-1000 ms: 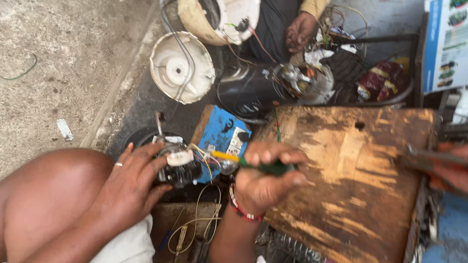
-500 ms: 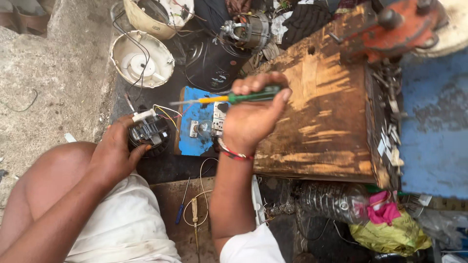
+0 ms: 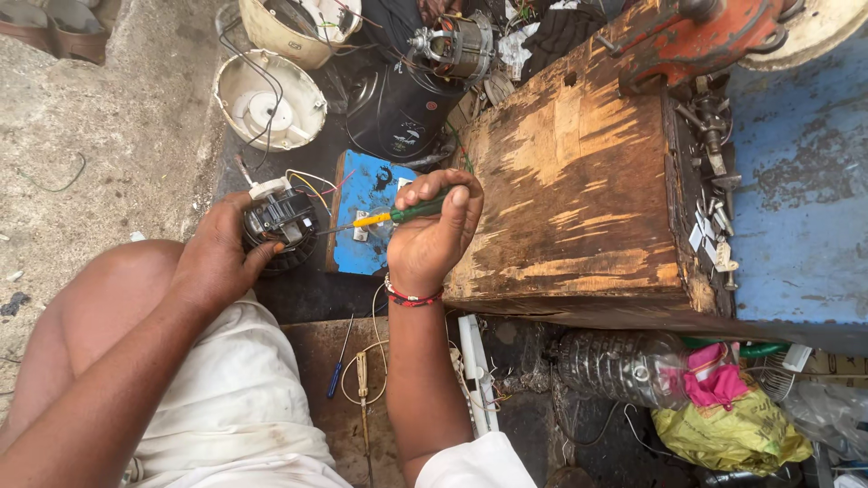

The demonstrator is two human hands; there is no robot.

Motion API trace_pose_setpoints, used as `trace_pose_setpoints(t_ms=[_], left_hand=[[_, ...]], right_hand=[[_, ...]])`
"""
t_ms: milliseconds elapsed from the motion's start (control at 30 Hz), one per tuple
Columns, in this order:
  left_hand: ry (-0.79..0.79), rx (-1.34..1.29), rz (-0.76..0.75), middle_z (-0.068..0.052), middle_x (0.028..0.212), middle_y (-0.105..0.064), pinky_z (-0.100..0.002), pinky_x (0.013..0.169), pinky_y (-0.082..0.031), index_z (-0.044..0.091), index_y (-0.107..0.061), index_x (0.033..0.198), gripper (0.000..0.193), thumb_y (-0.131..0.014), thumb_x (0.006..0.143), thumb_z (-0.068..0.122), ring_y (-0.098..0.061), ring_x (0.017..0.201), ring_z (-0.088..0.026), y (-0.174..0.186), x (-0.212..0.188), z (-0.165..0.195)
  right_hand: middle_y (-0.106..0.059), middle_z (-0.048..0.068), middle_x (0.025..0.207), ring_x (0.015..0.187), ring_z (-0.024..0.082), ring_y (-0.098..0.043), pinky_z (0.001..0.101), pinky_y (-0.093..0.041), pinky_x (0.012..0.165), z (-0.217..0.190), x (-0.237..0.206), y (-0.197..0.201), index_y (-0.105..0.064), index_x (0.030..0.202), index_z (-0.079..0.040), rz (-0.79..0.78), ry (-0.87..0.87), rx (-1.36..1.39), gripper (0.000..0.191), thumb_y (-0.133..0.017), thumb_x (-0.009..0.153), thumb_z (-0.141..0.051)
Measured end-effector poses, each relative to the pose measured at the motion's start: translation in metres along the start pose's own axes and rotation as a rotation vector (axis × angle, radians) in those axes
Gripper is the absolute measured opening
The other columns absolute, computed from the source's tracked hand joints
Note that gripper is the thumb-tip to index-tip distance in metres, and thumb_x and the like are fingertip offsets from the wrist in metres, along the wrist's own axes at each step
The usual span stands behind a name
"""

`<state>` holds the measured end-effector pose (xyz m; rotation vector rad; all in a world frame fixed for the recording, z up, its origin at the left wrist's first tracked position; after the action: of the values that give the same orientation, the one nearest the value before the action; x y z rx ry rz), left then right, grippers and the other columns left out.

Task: The person sits on the ground repairing a small electric motor, likely from a mixer grinder. They handle the motor and its wiring, use a screwdriver on the motor parts, hold a metal cup, and repeatedly connect the motor to a blue test board with a bulb to test it, while another person works nearby.

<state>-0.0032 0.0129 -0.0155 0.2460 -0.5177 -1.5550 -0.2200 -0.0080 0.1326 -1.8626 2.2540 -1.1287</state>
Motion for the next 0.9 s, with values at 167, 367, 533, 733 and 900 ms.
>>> trace_pose_setpoints(t_ms=[167, 367, 533, 733, 900], left_hand=[[-0.047, 0.054, 0.037, -0.025, 0.137, -0.055, -0.049, 0.108, -0.043, 0.002, -0.047, 0.137, 0.075, -0.086, 0.075, 0.020, -0.053, 0.127, -0.044, -0.001, 0.001, -0.002], [-0.047, 0.058, 0.028, -0.024, 0.136, -0.055, -0.049, 0.108, -0.043, 0.003, -0.047, 0.137, 0.076, -0.086, 0.075, 0.021, -0.052, 0.127, -0.044, -0.001, 0.003, -0.004], [-0.065, 0.057, 0.027, -0.023, 0.135, -0.056, -0.049, 0.108, -0.043, 0.003, -0.047, 0.136, 0.075, -0.086, 0.075, 0.021, -0.053, 0.126, -0.044, 0.001, 0.005, -0.001], [-0.031, 0.066, 0.010, -0.023, 0.136, -0.055, -0.049, 0.109, -0.043, 0.003, -0.046, 0.137, 0.077, -0.086, 0.074, 0.022, -0.053, 0.126, -0.042, 0.001, 0.004, -0.001], [-0.032, 0.058, 0.009, -0.023, 0.136, -0.055, -0.049, 0.108, -0.043, 0.004, -0.046, 0.137, 0.077, -0.086, 0.074, 0.021, -0.053, 0.126, -0.042, 0.002, 0.005, 0.001]], right_hand=[[-0.056, 0.006, 0.093, 0.083, 0.017, -0.052, 0.0352, -0.047, 0.073, 0.009, 0.001, -0.005, -0.057, 0.116, -0.007, -0.002, 0.037, -0.073, 0.023, -0.060, 0.109, -0.029], [-0.056, 0.005, 0.092, 0.084, 0.017, -0.052, 0.0345, -0.047, 0.073, 0.018, 0.003, -0.001, -0.058, 0.116, -0.008, 0.052, 0.056, -0.076, 0.020, -0.059, 0.110, -0.027], [-0.056, 0.005, 0.093, 0.085, 0.017, -0.052, 0.0348, -0.047, 0.073, 0.020, 0.003, 0.002, -0.058, 0.116, -0.008, 0.081, 0.065, -0.091, 0.019, -0.059, 0.110, -0.026], [-0.057, 0.006, 0.091, 0.083, 0.017, -0.053, 0.0355, -0.048, 0.073, 0.024, 0.000, 0.001, -0.058, 0.115, -0.008, 0.073, 0.067, -0.115, 0.020, -0.059, 0.110, -0.027], [-0.057, 0.005, 0.091, 0.083, 0.017, -0.053, 0.0349, -0.048, 0.072, 0.026, 0.000, 0.002, -0.057, 0.114, -0.008, 0.109, 0.047, -0.095, 0.020, -0.059, 0.109, -0.027]])
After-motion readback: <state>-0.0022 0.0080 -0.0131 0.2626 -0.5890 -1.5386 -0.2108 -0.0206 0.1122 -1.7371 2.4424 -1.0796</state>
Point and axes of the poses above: each hand's wrist, its own x-axis towards the middle knuckle, its own y-axis out of the back of the hand, z = x × y, the point moved 5 cm from there along x, towards the middle knuckle
